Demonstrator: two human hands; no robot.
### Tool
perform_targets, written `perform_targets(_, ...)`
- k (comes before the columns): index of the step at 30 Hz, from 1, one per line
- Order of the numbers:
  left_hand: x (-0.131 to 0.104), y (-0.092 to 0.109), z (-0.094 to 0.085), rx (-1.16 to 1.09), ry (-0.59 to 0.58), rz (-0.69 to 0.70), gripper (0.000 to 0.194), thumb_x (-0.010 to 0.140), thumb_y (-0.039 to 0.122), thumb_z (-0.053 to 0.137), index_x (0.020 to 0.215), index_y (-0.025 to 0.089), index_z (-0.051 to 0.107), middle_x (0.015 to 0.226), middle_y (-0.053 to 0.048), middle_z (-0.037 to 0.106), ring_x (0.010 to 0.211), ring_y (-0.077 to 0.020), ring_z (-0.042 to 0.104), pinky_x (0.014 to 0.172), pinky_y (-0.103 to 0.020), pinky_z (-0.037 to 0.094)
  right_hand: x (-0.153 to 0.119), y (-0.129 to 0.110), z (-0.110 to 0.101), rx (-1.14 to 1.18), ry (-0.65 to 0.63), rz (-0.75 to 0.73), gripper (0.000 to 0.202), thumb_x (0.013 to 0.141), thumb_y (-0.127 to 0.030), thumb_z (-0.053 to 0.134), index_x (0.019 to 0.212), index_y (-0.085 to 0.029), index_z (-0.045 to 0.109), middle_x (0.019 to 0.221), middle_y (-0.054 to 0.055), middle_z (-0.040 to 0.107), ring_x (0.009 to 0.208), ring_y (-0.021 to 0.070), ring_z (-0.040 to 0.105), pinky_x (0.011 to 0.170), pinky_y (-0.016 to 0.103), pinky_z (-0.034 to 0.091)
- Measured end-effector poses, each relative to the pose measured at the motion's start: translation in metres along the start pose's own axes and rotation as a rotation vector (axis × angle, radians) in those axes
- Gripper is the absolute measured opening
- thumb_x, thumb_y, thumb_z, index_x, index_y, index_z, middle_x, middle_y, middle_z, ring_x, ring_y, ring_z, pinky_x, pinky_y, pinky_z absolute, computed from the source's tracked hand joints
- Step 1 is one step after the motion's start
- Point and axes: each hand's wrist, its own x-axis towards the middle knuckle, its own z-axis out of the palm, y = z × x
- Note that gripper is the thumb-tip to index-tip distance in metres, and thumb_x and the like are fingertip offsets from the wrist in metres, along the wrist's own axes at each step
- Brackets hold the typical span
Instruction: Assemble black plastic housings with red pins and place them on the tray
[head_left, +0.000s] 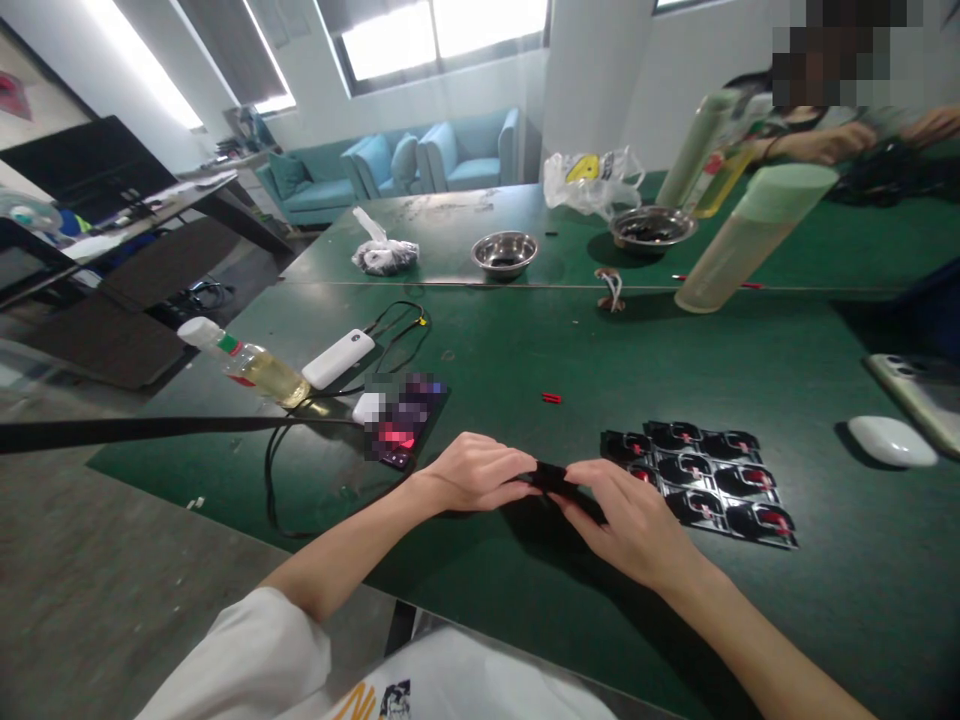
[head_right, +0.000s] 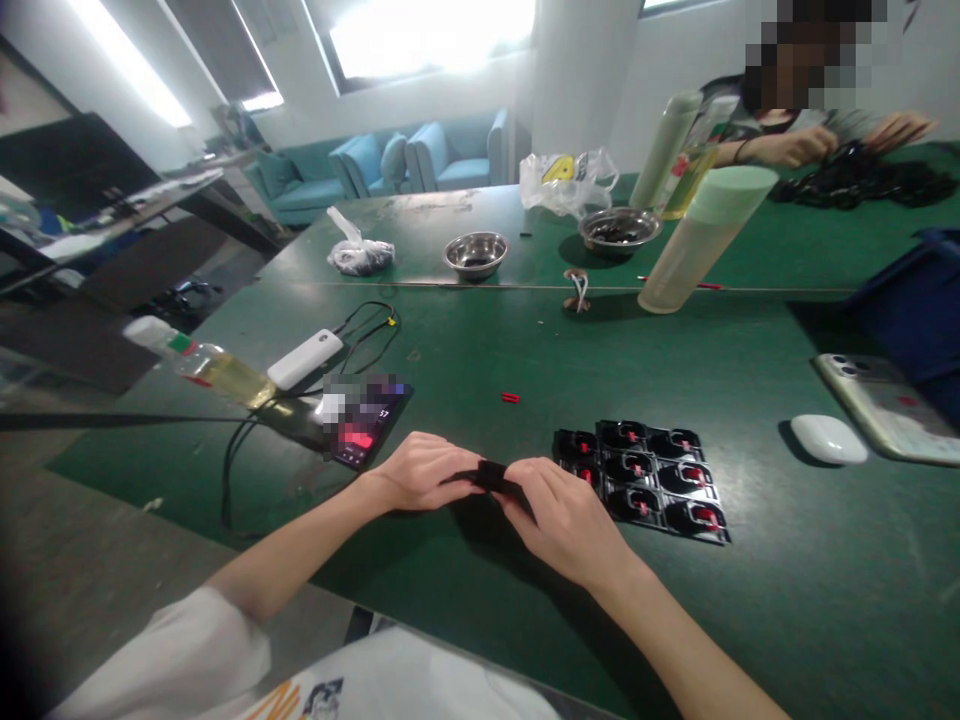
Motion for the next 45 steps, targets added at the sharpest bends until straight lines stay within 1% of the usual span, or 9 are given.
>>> perform_targets(4, 0.0023, 0.0013, -0.0004, -0.01, 0.038, 0.019, 0.03, 0.111, 0.04, 0.054, 0.104, 0.016, 0.071, 0.093, -0.004, 0.082, 0.069, -0.0141, 0.076, 0.065, -0.025, 0.056, 0.0002, 0.0009, 0.0011, -0.013, -0.001, 0.003, 0.008, 0.104, -0.019, 0.06, 0.111, -0.021, 0.058, 0.094, 0.007, 0.075, 0.081, 0.021, 0.075, 0.07, 0.032, 0.062)
perform_targets(9, 0.0006, 0.0003, 0.0011, 0.007, 0.022, 0.005, 0.031, 0.111, 0.04, 0.053, 0.105, 0.016, 0.073, 0.094, -0.005, 0.083, 0.07, -0.0136, 0.076, 0.067, -0.024, 0.056, 0.0001, 0.0021, 0.0005, 0.024, 0.007, 0.012, 0.011, 0.102, -0.016, 0.063, 0.112, -0.021, 0.061, 0.095, 0.007, 0.076, 0.081, 0.0216, 0.076, 0.072, 0.032, 0.063)
perform_targets(13, -0.0018, -0.0009, 0.0024, 0.025, 0.007, 0.005, 0.031, 0.11, 0.04, 0.055, 0.105, 0.017, 0.074, 0.094, -0.006, 0.082, 0.07, -0.0136, 0.075, 0.068, -0.024, 0.057, -0.0006, 0.0028, 0.0005, 0.034, -0.004, 0.016, 0.011, 0.102, -0.017, 0.063, 0.112, -0.022, 0.061, 0.096, 0.007, 0.077, 0.082, 0.0218, 0.076, 0.072, 0.033, 0.063)
perform_targets(23, 0.0007, 0.0005, 0.0022, 0.038, 0.053, 0.014, 0.027, 0.106, 0.04, 0.06, 0.102, 0.017, 0.073, 0.092, -0.004, 0.083, 0.066, -0.013, 0.074, 0.063, -0.026, 0.052, -0.0032, 0.0038, 0.0025, -0.002, -0.03, -0.011, 0.017, 0.1, -0.015, 0.067, 0.115, -0.02, 0.06, 0.096, 0.007, 0.075, 0.082, 0.0214, 0.074, 0.074, 0.032, 0.061)
perform_targets(27, 0.0, 0.0008, 0.0032, 0.046, 0.053, 0.012, 0.028, 0.107, 0.041, 0.058, 0.101, 0.018, 0.074, 0.093, -0.003, 0.084, 0.065, -0.012, 0.074, 0.062, -0.026, 0.052, -0.0023, 0.0035, 0.0014, -0.001, -0.039, -0.006, 0.019, 0.099, -0.015, 0.069, 0.115, -0.02, 0.061, 0.097, 0.007, 0.076, 0.082, 0.0216, 0.074, 0.074, 0.032, 0.06)
perform_targets(32, 0.0008, 0.001, 0.0016, 0.029, 0.074, 0.018, 0.025, 0.106, 0.039, 0.061, 0.101, 0.017, 0.073, 0.092, -0.002, 0.083, 0.065, -0.0117, 0.074, 0.062, -0.026, 0.052, -0.0015, 0.0034, 0.0007, 0.023, -0.037, 0.004, 0.019, 0.098, -0.014, 0.069, 0.114, -0.021, 0.063, 0.096, 0.007, 0.077, 0.082, 0.0227, 0.076, 0.074, 0.032, 0.06)
perform_targets(35, 0.0014, 0.0008, 0.0009, 0.018, 0.078, 0.03, 0.024, 0.106, 0.037, 0.062, 0.102, 0.016, 0.073, 0.09, -0.002, 0.083, 0.066, -0.0117, 0.075, 0.063, -0.025, 0.052, -0.0025, 0.0037, 0.0017, 0.017, -0.03, 0.007, 0.018, 0.098, -0.013, 0.069, 0.113, -0.021, 0.063, 0.096, 0.006, 0.077, 0.08, 0.022, 0.076, 0.074, 0.031, 0.06)
perform_targets(39, 0.0016, 0.0008, 0.0008, 0.006, 0.088, 0.041, 0.021, 0.106, 0.034, 0.062, 0.101, 0.016, 0.073, 0.085, -0.002, 0.081, 0.067, -0.0117, 0.075, 0.063, -0.025, 0.051, -0.0042, 0.0042, 0.0036, -0.014, -0.016, -0.022, 0.015, 0.097, -0.011, 0.07, 0.109, -0.018, 0.062, 0.092, 0.007, 0.075, 0.077, 0.0203, 0.075, 0.071, 0.029, 0.059)
perform_targets(45, 0.0006, 0.0005, 0.0015, 0.021, 0.074, 0.029, 0.023, 0.106, 0.035, 0.06, 0.1, 0.017, 0.073, 0.087, -0.002, 0.082, 0.065, -0.0115, 0.074, 0.063, -0.025, 0.052, -0.0036, 0.0042, 0.0043, -0.017, -0.022, -0.031, 0.014, 0.099, -0.011, 0.069, 0.108, -0.018, 0.061, 0.092, 0.007, 0.074, 0.077, 0.0201, 0.074, 0.071, 0.03, 0.059)
